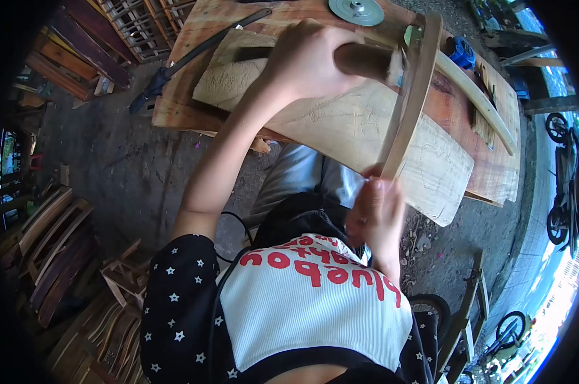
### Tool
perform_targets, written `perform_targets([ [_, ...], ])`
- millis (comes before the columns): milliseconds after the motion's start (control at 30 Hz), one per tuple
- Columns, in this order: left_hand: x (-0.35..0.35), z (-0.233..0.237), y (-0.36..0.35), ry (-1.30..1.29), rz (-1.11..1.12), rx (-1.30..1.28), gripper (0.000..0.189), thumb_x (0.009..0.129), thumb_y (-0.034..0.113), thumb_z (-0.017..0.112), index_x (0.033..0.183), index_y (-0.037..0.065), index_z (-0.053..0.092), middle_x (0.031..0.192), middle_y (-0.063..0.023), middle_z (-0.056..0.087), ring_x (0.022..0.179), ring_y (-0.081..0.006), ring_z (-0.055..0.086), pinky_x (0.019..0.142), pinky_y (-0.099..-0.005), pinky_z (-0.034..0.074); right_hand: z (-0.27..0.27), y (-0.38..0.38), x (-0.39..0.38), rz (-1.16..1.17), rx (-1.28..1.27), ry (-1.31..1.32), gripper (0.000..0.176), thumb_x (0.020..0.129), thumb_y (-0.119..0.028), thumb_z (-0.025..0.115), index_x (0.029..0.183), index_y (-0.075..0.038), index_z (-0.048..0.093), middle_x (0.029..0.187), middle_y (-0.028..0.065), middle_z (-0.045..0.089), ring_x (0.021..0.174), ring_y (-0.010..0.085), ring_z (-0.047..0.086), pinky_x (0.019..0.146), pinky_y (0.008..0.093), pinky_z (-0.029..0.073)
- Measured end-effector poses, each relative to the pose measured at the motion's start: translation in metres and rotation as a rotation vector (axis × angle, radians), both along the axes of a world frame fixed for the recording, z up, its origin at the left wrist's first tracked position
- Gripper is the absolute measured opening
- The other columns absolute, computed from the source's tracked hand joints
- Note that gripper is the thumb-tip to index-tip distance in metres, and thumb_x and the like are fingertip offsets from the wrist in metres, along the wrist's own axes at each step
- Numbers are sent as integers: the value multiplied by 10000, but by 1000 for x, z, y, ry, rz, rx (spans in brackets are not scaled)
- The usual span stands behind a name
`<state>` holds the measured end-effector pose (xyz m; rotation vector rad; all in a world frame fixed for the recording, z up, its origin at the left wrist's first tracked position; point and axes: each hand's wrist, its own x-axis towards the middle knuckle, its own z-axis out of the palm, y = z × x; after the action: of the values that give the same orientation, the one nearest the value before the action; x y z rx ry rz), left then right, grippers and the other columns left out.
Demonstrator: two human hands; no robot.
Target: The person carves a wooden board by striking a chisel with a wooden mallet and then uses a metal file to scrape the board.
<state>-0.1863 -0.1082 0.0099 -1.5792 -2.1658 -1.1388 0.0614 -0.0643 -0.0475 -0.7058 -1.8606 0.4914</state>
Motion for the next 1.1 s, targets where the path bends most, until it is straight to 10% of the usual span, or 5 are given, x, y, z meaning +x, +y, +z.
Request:
perform_targets([
  [67,-8,-4,-3,-12,29,1,182,622,272,690,716,123,644,650,-77,623,616,-262,617,563,-348,492,32,-10,-8,596,-867,-223,285,914,-280,409,909,-4,481,621,11,460,500,76,430,438,231,367],
  [333,-7,6,-10,2,11,-28,299,607,209,734,845,47,654,761,-128,643,687,-243,637,606,-301,488,46,7,-18,507,-652,926,382,928,-432,289,957,-90,456,510,-28,404,353,79,397,280,224,335],
  [367,-7,7,-10,-3,15,-52,300,608,201,735,851,46,654,778,-128,646,695,-235,640,613,-298,488,20,-5,-17,287,-456,357,332,940,-371,317,923,-73,461,508,-25,425,366,91,401,331,223,345],
  [433,-7,6,-12,-91,20,-19,303,606,181,738,857,35,651,793,-126,651,706,-207,644,628,-290,488,40,-28,-26,712,-1318,-78,269,919,-297,402,878,-41,472,478,-5,408,375,83,379,351,219,317],
  [1100,214,-7,95,-105,-626,-144,101,543,189,638,624,135,609,521,-52,570,461,-221,576,441,-354,450,51,57,173,-348,-556,576,400,938,-406,270,969,-47,442,506,-26,342,316,47,312,270,200,282],
])
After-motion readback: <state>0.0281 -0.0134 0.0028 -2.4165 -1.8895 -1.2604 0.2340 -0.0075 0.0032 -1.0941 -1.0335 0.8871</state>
